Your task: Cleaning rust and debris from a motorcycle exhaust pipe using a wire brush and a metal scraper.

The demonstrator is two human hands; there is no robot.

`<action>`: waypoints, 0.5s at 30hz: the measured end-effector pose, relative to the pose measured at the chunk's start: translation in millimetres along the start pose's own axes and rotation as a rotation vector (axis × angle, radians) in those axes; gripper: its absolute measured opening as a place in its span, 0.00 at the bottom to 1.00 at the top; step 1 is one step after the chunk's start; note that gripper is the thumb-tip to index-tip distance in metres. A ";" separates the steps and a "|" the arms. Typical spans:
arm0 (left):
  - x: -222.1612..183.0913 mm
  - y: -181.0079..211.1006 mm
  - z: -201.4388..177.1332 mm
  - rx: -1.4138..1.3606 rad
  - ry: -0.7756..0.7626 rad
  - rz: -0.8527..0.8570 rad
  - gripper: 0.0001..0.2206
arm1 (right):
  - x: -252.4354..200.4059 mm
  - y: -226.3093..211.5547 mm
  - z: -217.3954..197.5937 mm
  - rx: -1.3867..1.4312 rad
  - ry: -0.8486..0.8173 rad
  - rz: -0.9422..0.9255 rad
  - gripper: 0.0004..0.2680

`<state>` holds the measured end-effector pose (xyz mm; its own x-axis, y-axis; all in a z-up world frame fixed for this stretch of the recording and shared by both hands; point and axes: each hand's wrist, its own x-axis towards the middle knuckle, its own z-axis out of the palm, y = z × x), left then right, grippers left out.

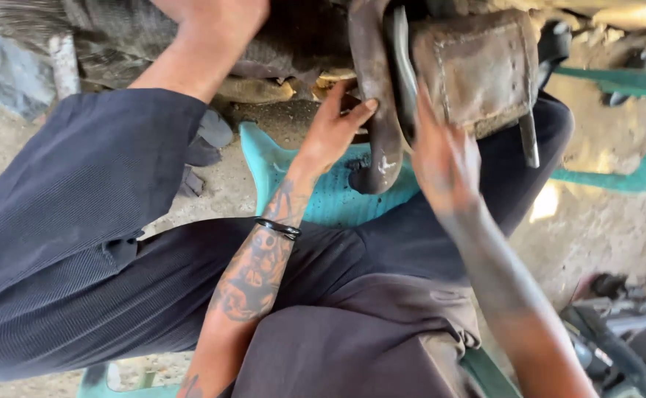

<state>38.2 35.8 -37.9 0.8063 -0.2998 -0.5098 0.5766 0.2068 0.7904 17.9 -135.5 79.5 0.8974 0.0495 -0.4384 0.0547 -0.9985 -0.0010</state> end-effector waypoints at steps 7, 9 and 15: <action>3.8 6.4 -0.7 -0.064 0.018 0.042 0.28 | -35.0 0.3 -12.7 0.219 0.052 -0.072 0.19; 2.2 0.1 1.3 -0.022 0.018 0.018 0.28 | -68.5 14.2 1.2 0.084 0.035 0.046 0.19; 1.0 -2.2 4.5 -0.113 0.007 0.023 0.29 | 14.3 12.4 -5.8 -0.031 0.181 -0.259 0.21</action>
<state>37.1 30.9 -38.7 0.8201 -0.2873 -0.4949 0.5690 0.3176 0.7585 33.9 -147.0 78.4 0.9151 0.3079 -0.2605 0.3021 -0.9512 -0.0633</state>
